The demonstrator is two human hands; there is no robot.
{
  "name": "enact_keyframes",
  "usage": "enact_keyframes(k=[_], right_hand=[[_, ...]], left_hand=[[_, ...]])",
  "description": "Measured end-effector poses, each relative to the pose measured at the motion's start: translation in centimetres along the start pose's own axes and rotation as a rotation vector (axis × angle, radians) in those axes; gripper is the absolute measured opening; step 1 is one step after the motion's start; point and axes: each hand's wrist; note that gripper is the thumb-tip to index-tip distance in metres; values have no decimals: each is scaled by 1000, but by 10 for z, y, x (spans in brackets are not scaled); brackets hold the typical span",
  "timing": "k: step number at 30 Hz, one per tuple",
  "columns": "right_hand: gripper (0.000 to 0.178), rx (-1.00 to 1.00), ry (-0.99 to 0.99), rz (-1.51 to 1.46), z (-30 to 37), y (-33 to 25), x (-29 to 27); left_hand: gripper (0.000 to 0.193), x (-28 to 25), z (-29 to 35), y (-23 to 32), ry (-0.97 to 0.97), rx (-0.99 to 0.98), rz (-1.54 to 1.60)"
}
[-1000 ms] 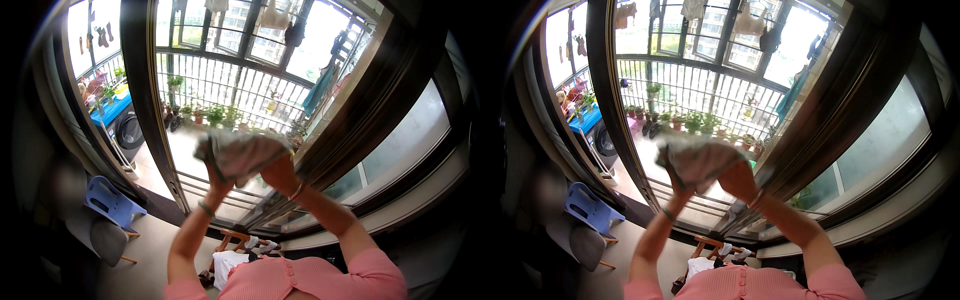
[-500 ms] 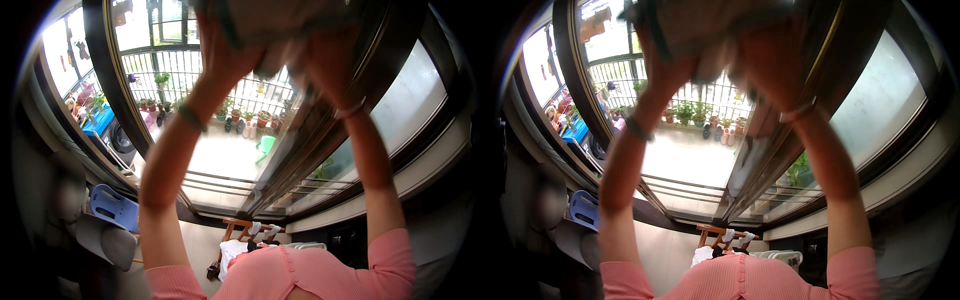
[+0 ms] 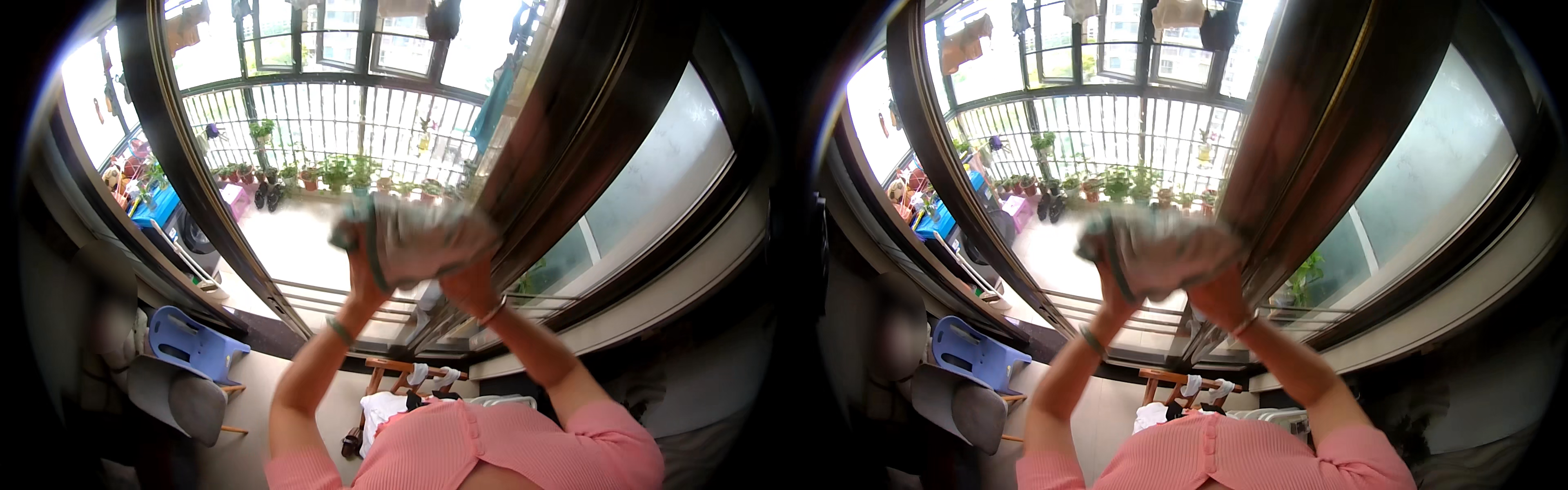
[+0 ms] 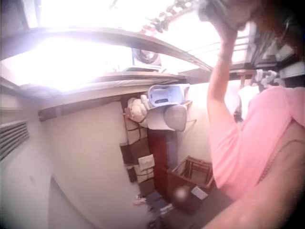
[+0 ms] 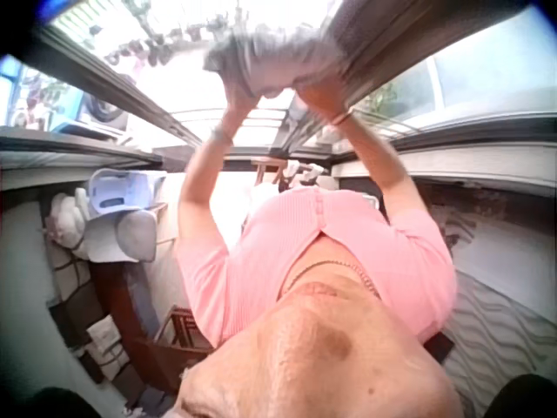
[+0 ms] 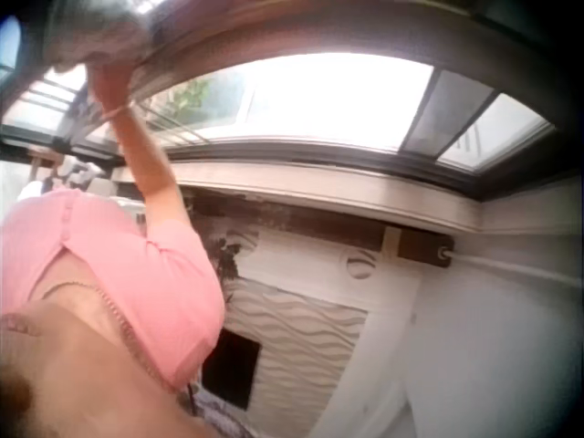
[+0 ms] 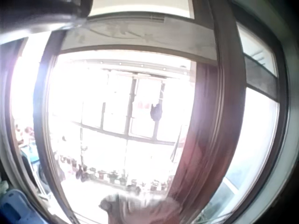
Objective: The person cleans a large glass window using a cloth. They wipe the glass surface, move a wooden chair to reach higher areas, and periodically rinse the cloth in a green bucket of water before continuing to wipe the window.
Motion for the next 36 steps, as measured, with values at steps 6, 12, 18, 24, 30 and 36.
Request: enact_keyframes(k=[6, 12, 18, 24, 30, 36], right_hand=[[42, 106, -245, -12, 80, 15, 11], [54, 24, 96, 65, -42, 32, -35], [53, -107, 461, 200, -216, 43, -127], [51, -101, 476, 153, -205, 31, -112], [50, 12, 107, 118, 7, 23, -3], [51, 235, -361, -49, 139, 24, 43]], left_hand=[[78, 32, 72, 55, -216, -35, 237], [92, 0, -106, 18, 238, 4, 388], [87, -89, -299, -13, 449, 449, -125], [84, -87, -276, -9, 363, 444, -273], [79, -11, -84, 23, 22, 92, 141], [85, 37, 93, 70, -307, -74, 145]])
Point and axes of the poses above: each hand's wrist, its own z-axis away from the middle knuckle, its own x-axis out of the palm, y = z × x, and after that the axes turned 13 degrees about x, right-handed
